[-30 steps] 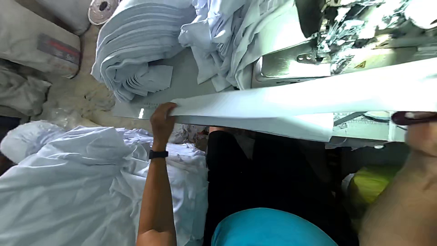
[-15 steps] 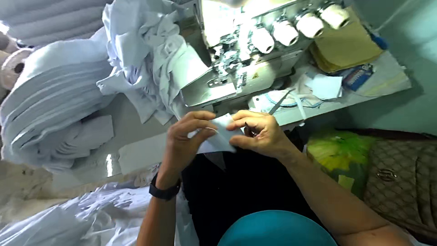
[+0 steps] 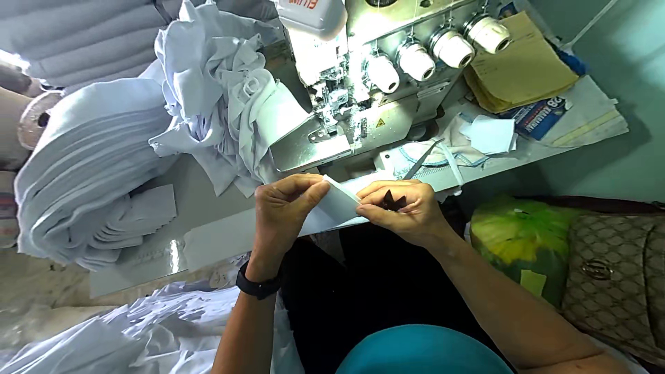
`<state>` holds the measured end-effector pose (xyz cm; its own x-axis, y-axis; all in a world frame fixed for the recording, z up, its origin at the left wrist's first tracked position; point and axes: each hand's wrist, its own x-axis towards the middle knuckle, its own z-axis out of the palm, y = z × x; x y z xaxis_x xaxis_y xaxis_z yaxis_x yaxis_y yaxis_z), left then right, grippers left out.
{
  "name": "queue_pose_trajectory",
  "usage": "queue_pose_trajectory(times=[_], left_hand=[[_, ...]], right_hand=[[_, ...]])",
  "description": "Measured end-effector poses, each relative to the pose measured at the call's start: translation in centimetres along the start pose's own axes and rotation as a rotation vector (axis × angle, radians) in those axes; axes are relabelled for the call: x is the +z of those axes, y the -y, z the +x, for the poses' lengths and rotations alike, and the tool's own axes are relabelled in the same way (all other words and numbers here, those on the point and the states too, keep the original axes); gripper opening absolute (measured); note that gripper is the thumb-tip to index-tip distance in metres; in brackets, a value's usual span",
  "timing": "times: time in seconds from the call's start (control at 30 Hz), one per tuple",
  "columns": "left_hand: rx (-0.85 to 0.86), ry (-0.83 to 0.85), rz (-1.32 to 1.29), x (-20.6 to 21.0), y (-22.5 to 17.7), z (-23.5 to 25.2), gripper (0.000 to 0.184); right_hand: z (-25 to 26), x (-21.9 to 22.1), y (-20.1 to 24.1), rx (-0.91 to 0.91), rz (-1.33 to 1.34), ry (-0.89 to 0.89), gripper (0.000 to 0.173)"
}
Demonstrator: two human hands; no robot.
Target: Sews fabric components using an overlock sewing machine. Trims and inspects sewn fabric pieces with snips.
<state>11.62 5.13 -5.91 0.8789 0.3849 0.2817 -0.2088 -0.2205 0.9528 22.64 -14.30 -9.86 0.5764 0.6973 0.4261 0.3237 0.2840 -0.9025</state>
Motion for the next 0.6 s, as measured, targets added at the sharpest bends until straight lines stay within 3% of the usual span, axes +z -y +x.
queue_pose_trajectory(times=[0.17, 0.27, 0.4, 0.53, 0.6], left_hand=[[-0.041, -0.123, -0.091, 0.9, 0.9, -0.1, 0.014], [0.051, -0.138, -0.059, 1.0, 1.3, 1.1, 0.018], [0.324, 0.009, 0.359, -0.1, 1.1, 4.4, 0.016], [0.380, 0.112, 0.734, 0.2, 1.2, 6.3, 0.007], [0.390, 0.078, 1.016, 1.6, 0.6, 5.2, 0.016]], right_hand=[[0.4, 0.9, -0.1, 0.060, 0.063, -0.072, 0.006], [1.1, 1.8, -0.4, 0.052, 0.065, -0.139, 0.007], [2.5, 2.9, -1.4, 0.026, -0.112, -0.210, 0.007], [2.2, 3.4, -2.9, 0.097, -0.152, -0.310, 0.006], [1.6, 3.4, -2.8, 0.038, -0.211, -0.308, 0.006]])
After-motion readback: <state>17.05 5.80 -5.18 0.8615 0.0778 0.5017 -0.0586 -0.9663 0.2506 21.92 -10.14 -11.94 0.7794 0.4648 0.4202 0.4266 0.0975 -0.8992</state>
